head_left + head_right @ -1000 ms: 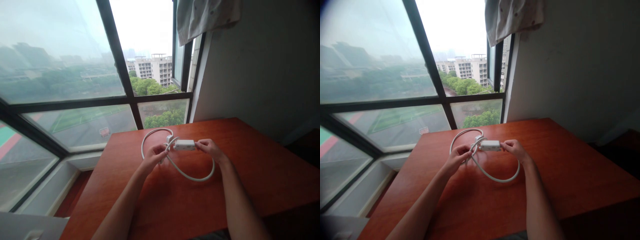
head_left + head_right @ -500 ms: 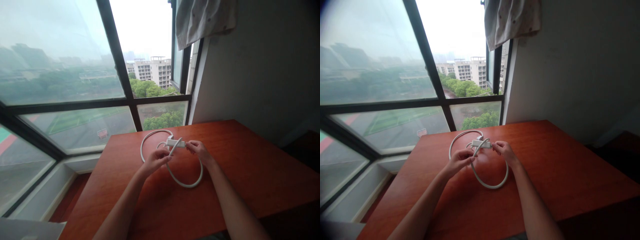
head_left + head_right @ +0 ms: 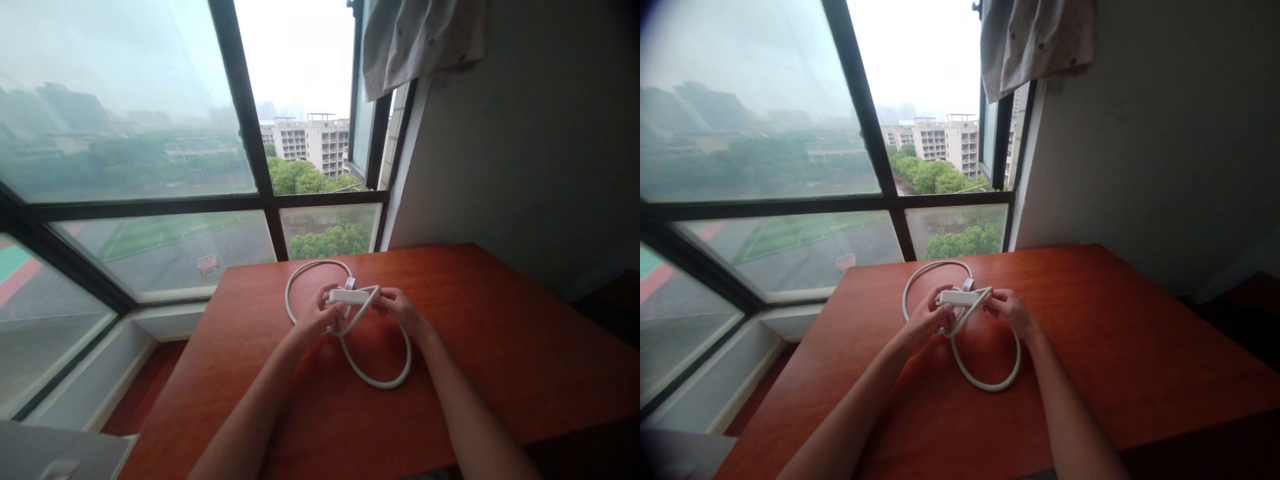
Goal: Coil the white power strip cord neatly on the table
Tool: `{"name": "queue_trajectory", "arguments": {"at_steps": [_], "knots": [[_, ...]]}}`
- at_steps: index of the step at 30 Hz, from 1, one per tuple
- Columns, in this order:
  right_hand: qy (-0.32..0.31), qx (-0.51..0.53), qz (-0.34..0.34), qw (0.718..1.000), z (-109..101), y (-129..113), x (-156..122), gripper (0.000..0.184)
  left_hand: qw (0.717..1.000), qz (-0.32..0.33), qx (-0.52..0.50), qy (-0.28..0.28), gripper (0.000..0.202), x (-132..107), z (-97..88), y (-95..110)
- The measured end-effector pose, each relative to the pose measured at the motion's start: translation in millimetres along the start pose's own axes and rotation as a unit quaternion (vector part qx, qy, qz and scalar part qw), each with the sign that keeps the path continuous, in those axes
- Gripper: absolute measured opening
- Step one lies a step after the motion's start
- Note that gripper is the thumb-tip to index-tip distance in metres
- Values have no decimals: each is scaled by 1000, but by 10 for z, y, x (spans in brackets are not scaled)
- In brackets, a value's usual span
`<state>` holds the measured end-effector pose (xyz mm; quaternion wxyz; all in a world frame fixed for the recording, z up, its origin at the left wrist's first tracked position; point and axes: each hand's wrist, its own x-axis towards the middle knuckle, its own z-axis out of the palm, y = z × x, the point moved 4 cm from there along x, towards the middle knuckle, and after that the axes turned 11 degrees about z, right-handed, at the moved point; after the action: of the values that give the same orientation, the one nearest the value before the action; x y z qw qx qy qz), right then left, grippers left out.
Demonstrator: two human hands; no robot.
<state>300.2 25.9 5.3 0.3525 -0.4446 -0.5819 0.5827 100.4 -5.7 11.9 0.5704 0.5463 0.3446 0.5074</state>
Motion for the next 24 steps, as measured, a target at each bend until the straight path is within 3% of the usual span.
{"name": "queue_trajectory", "arguments": {"at_steps": [2,5,9,17,24], "knots": [[-25,1,5,1000,-7,-9,-17,38,1000,11,12,-10,50,-4,15,10],[-45,14,41,998,-66,16,-43,44,999,26,37,20,45,4,10,18],[57,4,97,994,-203,52,-59,52,997,46,43,51,41,22,19,66],[49,-72,149,985,-135,54,-51,28,991,80,81,67,34,41,-30,144],[22,-116,154,981,-162,133,-53,18,983,72,65,157,44,59,-298,235]]}}
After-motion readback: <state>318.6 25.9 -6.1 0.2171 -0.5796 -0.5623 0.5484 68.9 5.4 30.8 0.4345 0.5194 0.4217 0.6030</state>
